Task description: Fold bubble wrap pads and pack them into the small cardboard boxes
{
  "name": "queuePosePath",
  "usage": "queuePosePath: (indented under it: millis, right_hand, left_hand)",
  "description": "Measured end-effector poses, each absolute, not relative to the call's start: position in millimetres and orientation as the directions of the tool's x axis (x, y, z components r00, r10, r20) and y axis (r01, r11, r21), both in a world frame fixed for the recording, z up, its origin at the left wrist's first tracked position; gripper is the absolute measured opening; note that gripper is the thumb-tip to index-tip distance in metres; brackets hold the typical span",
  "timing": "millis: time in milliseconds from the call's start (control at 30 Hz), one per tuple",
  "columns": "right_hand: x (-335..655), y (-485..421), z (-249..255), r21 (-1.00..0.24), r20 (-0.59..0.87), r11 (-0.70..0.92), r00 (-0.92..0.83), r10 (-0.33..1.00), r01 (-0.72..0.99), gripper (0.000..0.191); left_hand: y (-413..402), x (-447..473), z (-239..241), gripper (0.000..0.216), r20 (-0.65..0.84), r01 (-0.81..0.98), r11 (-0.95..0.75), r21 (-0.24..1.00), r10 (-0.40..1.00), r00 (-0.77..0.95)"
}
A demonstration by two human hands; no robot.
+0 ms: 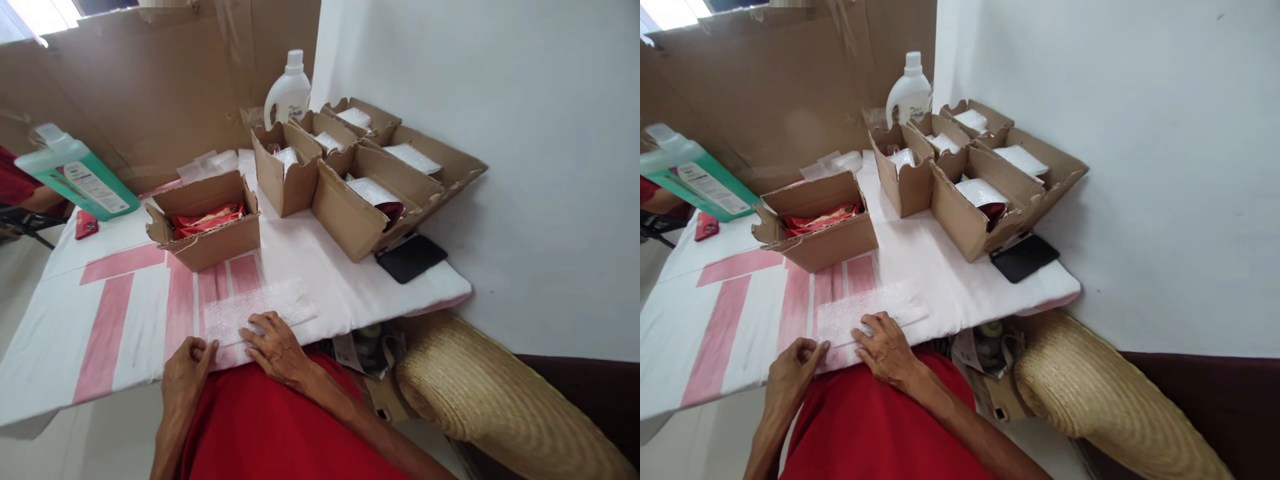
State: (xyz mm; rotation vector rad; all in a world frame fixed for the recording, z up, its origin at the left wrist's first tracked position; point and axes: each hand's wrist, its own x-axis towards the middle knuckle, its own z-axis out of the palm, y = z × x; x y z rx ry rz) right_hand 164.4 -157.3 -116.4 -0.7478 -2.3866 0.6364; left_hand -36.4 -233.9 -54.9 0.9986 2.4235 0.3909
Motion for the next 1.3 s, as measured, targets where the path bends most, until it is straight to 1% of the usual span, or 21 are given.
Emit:
queuePosePath:
  millis: [100, 167, 233, 267, 300, 400, 467, 533, 600, 667, 733, 800, 900, 1033, 1100, 1200, 1300]
  right_hand:
    - [163, -157, -118, -0.559, 0.373, 0.74, -0.684, 0.627, 0.373, 0.036]
    - [163, -156, -120, -0.559, 0.38, 0.741, -0.68, 0.627, 0.372, 0.037]
    - [163, -156, -121, -0.563, 0.381, 0.739, -0.677, 0.629, 0.37, 0.038]
    - [163, -156, -121, -0.565, 0.38, 0.738, -0.677, 0.63, 0.37, 0.038]
    - [163, -156, -121, -0.566, 0.378, 0.736, -0.677, 0.631, 0.37, 0.037]
    - [164, -156, -120, -0.573, 0.366, 0.731, -0.681, 0.634, 0.372, 0.037]
    - [164, -155, -119, -0.575, 0.363, 0.728, -0.682, 0.636, 0.373, 0.038]
    - [164, -155, -119, -0.579, 0.359, 0.725, -0.683, 0.636, 0.372, 0.038]
    - [164, -155, -119, -0.585, 0.357, 0.724, -0.685, 0.635, 0.366, 0.037]
    - [164, -154, -120, -0.588, 0.365, 0.727, -0.685, 0.63, 0.355, 0.036]
    - [165, -154, -120, -0.587, 0.375, 0.735, -0.69, 0.619, 0.339, 0.035]
    - [166, -154, -120, -0.591, 0.368, 0.736, -0.702, 0.61, 0.33, 0.035]
    - [170, -154, -120, -0.607, 0.354, 0.726, -0.708, 0.611, 0.323, 0.035]
    - [175, -156, -123, -0.624, 0.383, 0.728, -0.702, 0.601, 0.284, 0.036]
    - [177, -156, -124, -0.627, 0.401, 0.737, -0.706, 0.584, 0.253, 0.034]
    - [180, -157, -127, -0.602, 0.436, 0.765, -0.709, 0.555, 0.228, 0.03]
    - [185, -159, -125, -0.577, 0.473, 0.788, -0.699, 0.536, 0.213, 0.029]
  left_hand:
    - [-236, -38, -59, 0.044, -0.29, 0.593, 0.63, 0.501, 0.768, -0.571]
    - [-238, -38, -61, 0.042, -0.223, 0.601, 0.581, 0.549, 0.795, -0.564]
    - [-239, -36, -63, 0.041, -0.146, 0.573, 0.534, 0.621, 0.798, -0.585]
    - [-239, -34, -63, 0.041, -0.138, 0.536, 0.521, 0.664, 0.79, -0.597]
    - [-239, -33, -63, 0.042, -0.162, 0.481, 0.518, 0.707, 0.781, -0.603]
    - [-236, -30, -62, 0.047, -0.317, 0.254, 0.535, 0.806, 0.752, -0.579]
    - [-233, -27, -61, 0.056, -0.351, 0.13, 0.512, 0.849, 0.731, -0.585]
    - [-231, -24, -60, 0.067, -0.337, 0.074, 0.475, 0.877, 0.718, -0.609]
    - [-229, -22, -61, 0.073, -0.318, 0.056, 0.444, 0.894, 0.719, -0.618]
    - [-229, -22, -63, 0.074, -0.324, 0.025, 0.429, 0.903, 0.716, -0.618]
    - [-230, -22, -64, 0.069, -0.344, -0.002, 0.432, 0.902, 0.714, -0.61]
    - [-229, -20, -62, 0.058, -0.335, 0.025, 0.432, 0.902, 0.734, -0.591]
    - [-221, -11, -53, 0.046, -0.274, 0.123, 0.401, 0.908, 0.788, -0.551]
    - [-200, 11, -41, 0.038, -0.22, 0.214, 0.338, 0.917, 0.873, -0.436]
    - [-190, 21, -41, 0.034, -0.163, 0.291, 0.286, 0.913, 0.909, -0.383]
    - [-178, 33, -47, 0.029, -0.098, 0.398, 0.236, 0.886, 0.936, -0.337]
    - [-172, 38, -55, 0.026, -0.097, 0.441, 0.236, 0.866, 0.945, -0.314]
